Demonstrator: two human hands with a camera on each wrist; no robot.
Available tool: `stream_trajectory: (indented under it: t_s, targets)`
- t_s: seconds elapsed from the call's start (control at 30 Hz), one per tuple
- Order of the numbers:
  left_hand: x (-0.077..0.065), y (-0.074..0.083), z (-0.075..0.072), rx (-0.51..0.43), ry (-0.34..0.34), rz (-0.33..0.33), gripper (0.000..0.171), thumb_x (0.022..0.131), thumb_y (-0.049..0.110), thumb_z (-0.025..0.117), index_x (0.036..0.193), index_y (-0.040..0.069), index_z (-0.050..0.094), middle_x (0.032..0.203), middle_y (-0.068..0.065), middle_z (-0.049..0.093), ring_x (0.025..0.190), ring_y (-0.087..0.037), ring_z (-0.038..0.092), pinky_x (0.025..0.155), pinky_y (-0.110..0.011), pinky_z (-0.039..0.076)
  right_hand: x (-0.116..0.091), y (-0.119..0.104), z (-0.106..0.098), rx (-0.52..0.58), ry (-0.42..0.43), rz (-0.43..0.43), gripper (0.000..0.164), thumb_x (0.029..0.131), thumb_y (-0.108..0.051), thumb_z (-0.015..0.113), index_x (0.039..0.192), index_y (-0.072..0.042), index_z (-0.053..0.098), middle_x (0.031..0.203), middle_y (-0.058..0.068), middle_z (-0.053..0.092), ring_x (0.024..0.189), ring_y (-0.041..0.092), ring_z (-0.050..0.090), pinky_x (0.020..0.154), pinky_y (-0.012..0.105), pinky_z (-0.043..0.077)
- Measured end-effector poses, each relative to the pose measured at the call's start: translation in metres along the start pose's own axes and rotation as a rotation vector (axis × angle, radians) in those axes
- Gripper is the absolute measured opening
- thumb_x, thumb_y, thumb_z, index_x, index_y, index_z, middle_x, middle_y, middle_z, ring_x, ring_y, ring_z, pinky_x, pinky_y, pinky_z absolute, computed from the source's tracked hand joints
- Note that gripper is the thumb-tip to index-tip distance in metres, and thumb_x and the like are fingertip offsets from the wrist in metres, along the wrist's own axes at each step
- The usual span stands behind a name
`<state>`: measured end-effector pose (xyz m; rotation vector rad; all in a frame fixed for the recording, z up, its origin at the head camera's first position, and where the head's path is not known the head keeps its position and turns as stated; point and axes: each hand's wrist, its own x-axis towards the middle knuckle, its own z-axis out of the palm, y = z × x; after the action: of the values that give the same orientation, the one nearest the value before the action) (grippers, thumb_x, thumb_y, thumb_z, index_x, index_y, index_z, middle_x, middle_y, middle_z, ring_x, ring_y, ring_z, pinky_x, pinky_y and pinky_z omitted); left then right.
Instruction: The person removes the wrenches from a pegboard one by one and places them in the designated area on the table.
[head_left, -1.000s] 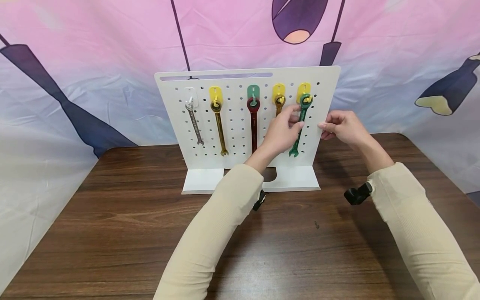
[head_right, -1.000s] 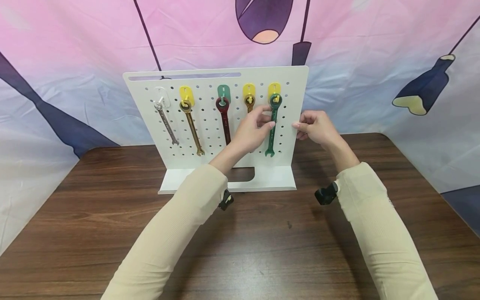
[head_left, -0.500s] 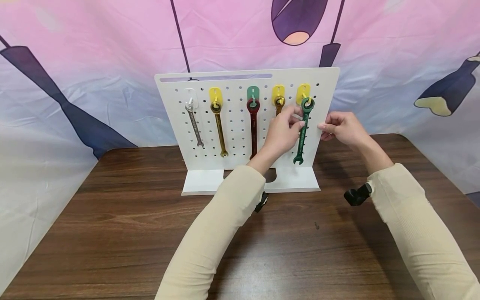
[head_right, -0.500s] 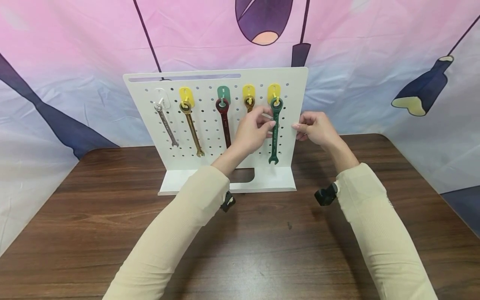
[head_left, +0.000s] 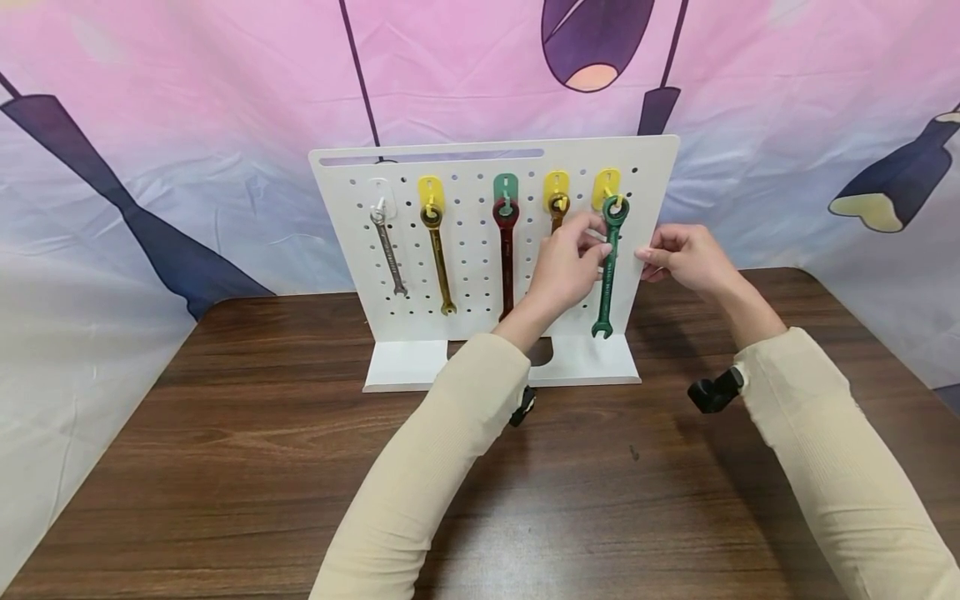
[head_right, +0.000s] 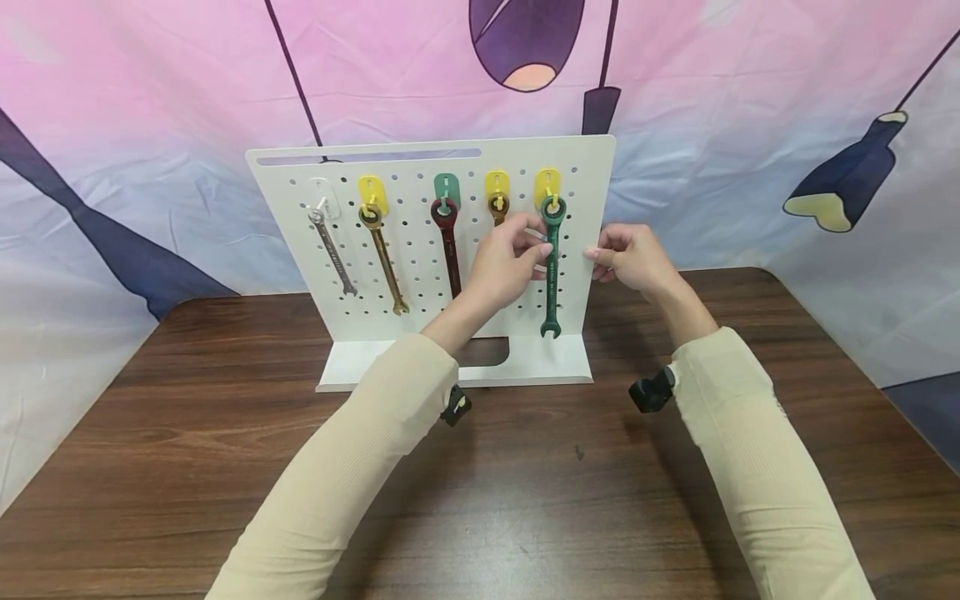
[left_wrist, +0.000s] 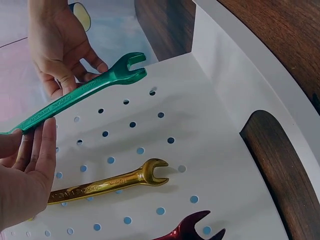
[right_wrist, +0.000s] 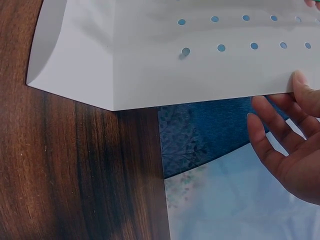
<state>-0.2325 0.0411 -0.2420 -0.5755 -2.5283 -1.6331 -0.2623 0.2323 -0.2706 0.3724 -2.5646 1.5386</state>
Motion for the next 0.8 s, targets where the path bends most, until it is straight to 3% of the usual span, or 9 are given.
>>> stream_trajectory:
  t_s: [0.8]
  targets:
    - [-0.011,0.01,-0.002,-0.054,0.019,0.039,0.02,0.091,0.004,0.055,0.111,0.001,0.056,0.096,-0.01,0.066,0.074,-0.018,0.063,0.058,-0.014,0.052,0.0,0.002,0.001,0.027,0.0,-0.012,0.021,0.088,-0.004,0.059,0.076,0.011,0.052,0.063,0.004,0.062,0.059,0.014,0.061,0.057,0.033,0.057]
